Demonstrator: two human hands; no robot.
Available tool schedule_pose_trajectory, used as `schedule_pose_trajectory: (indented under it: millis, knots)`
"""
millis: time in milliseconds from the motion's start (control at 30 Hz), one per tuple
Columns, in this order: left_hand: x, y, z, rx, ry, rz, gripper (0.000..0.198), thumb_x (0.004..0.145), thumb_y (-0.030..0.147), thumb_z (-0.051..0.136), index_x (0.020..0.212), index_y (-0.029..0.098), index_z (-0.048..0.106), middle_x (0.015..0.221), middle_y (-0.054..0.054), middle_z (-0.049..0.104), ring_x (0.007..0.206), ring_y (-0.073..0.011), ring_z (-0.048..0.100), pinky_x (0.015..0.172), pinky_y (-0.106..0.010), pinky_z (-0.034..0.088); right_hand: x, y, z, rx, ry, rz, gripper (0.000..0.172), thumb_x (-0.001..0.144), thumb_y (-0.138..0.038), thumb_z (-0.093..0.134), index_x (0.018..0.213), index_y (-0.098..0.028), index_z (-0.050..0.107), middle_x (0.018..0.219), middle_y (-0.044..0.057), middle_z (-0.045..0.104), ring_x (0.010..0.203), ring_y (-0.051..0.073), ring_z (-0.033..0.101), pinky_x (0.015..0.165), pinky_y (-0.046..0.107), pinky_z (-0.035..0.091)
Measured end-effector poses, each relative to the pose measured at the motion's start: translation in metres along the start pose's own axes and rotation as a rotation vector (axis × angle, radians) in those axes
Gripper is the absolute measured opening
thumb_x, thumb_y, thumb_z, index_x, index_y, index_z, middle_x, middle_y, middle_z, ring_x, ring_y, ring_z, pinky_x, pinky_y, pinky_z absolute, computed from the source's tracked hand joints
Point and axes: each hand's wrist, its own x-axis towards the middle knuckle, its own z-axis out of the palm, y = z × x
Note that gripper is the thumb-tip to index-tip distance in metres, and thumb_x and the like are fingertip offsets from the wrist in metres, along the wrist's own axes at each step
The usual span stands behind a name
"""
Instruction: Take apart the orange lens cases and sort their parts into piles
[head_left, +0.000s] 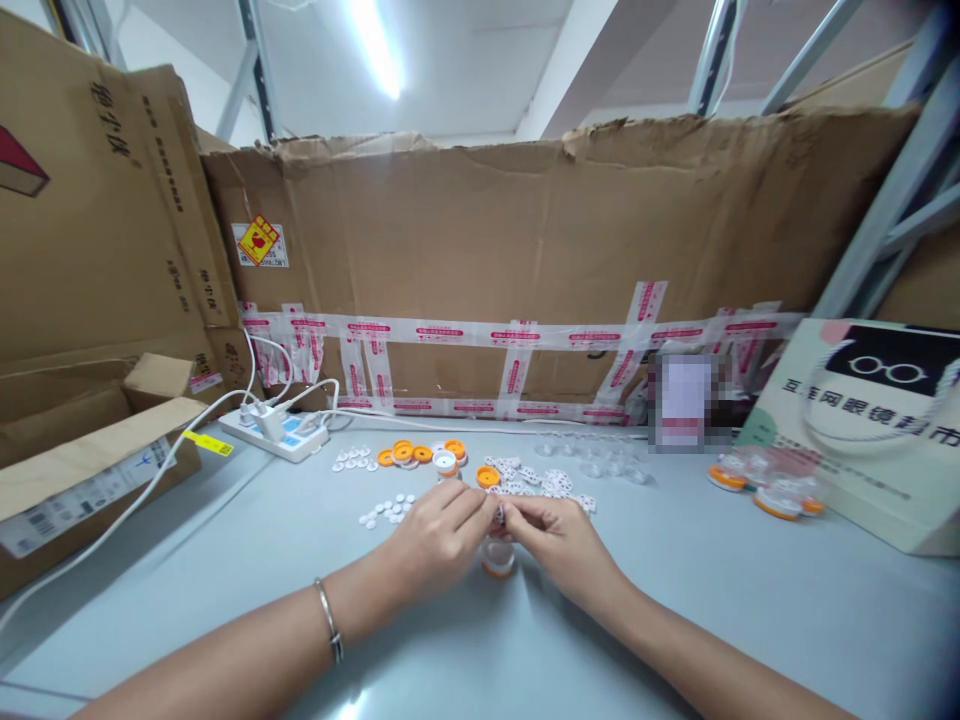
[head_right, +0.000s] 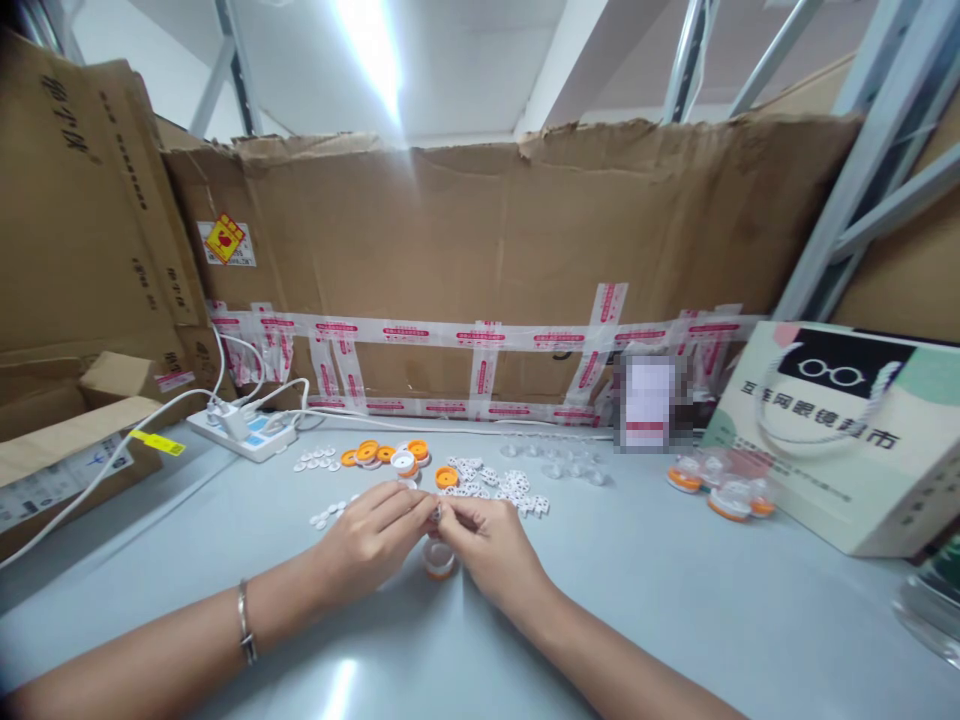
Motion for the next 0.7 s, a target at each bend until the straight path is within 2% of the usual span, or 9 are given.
schedule_pose_trajectory:
  millis: [100, 200, 300, 467, 533, 600, 700]
  knots:
    - [-0.0007, -0.0001, 0.0012, -0.032, 0.009, -0.021, 0.017, 0.085, 0.010, 0.043, 0.083, 0.010, 0.060, 0.073, -0.006, 0.064, 0.066, -0.0150, 0.056, 0.062, -0.029, 0.050, 0.0019, 0.0018, -0.0001, 0.140, -0.009, 0.070, 0.033, 0.074, -0.041, 0.052, 0.064, -0.013, 0.065, 0.062, 0.002, 0.063, 0.063, 0.016, 0.059, 0.063, 0.027, 0.049]
    - [-0.0007, -0.0018, 0.0031, -0.140, 0.057, -0.092, 0.014, 0.084, 0.011, 0.046, 0.087, 0.012, 0.060, 0.078, -0.005, 0.066, 0.069, -0.0142, 0.058, 0.064, -0.028, 0.050, 0.0049, 0.0011, -0.0015, 0.271, 0.005, 0.206, 0.027, 0.065, -0.040, 0.060, 0.061, -0.014, 0.066, 0.059, 0.001, 0.063, 0.060, 0.015, 0.060, 0.063, 0.026, 0.050]
    - [-0.0006, -0.0048, 0.0047, -0.327, 0.092, -0.217, 0.013, 0.082, 0.016, 0.052, 0.092, 0.014, 0.060, 0.085, -0.005, 0.067, 0.076, -0.0145, 0.060, 0.071, -0.029, 0.050, 0.0072, -0.0011, -0.0042, 0.360, 0.051, 0.327, 0.020, 0.060, -0.034, 0.064, 0.060, -0.014, 0.066, 0.054, 0.000, 0.063, 0.057, 0.013, 0.061, 0.060, 0.024, 0.050]
    - [-0.0007, -0.0085, 0.0038, -0.562, 0.021, -0.460, 0.014, 0.076, 0.019, 0.060, 0.089, 0.014, 0.063, 0.081, -0.004, 0.068, 0.073, -0.0138, 0.062, 0.068, -0.027, 0.051, 0.0084, -0.0009, -0.0091, 0.413, 0.038, 0.427, 0.016, 0.059, -0.029, 0.067, 0.061, -0.013, 0.066, 0.054, 0.001, 0.065, 0.053, 0.012, 0.061, 0.058, 0.023, 0.051]
    - [-0.0007, -0.0087, 0.0030, -0.592, -0.006, -0.448, 0.013, 0.077, 0.018, 0.059, 0.089, 0.015, 0.063, 0.083, -0.004, 0.068, 0.076, -0.0137, 0.062, 0.074, -0.028, 0.050, 0.0086, 0.0004, -0.0098, 0.401, 0.016, 0.411, 0.018, 0.059, -0.030, 0.068, 0.063, -0.013, 0.065, 0.057, 0.001, 0.066, 0.053, 0.011, 0.061, 0.058, 0.022, 0.050]
    - [-0.0008, -0.0080, 0.0027, -0.585, -0.022, -0.375, 0.015, 0.077, 0.016, 0.058, 0.091, 0.016, 0.062, 0.087, -0.004, 0.068, 0.080, -0.0142, 0.062, 0.081, -0.031, 0.048, 0.0087, 0.0014, -0.0093, 0.390, -0.011, 0.384, 0.023, 0.060, -0.035, 0.070, 0.065, -0.013, 0.064, 0.059, 0.001, 0.067, 0.054, 0.010, 0.061, 0.059, 0.022, 0.050]
    - [-0.0005, -0.0069, 0.0025, -0.553, 0.003, -0.349, 0.015, 0.079, 0.016, 0.057, 0.093, 0.016, 0.062, 0.086, -0.004, 0.068, 0.078, -0.0142, 0.061, 0.078, -0.031, 0.048, 0.0087, 0.0006, -0.0074, 0.337, -0.002, 0.309, 0.031, 0.059, -0.043, 0.070, 0.064, -0.014, 0.061, 0.056, 0.001, 0.065, 0.053, 0.011, 0.060, 0.058, 0.024, 0.049]
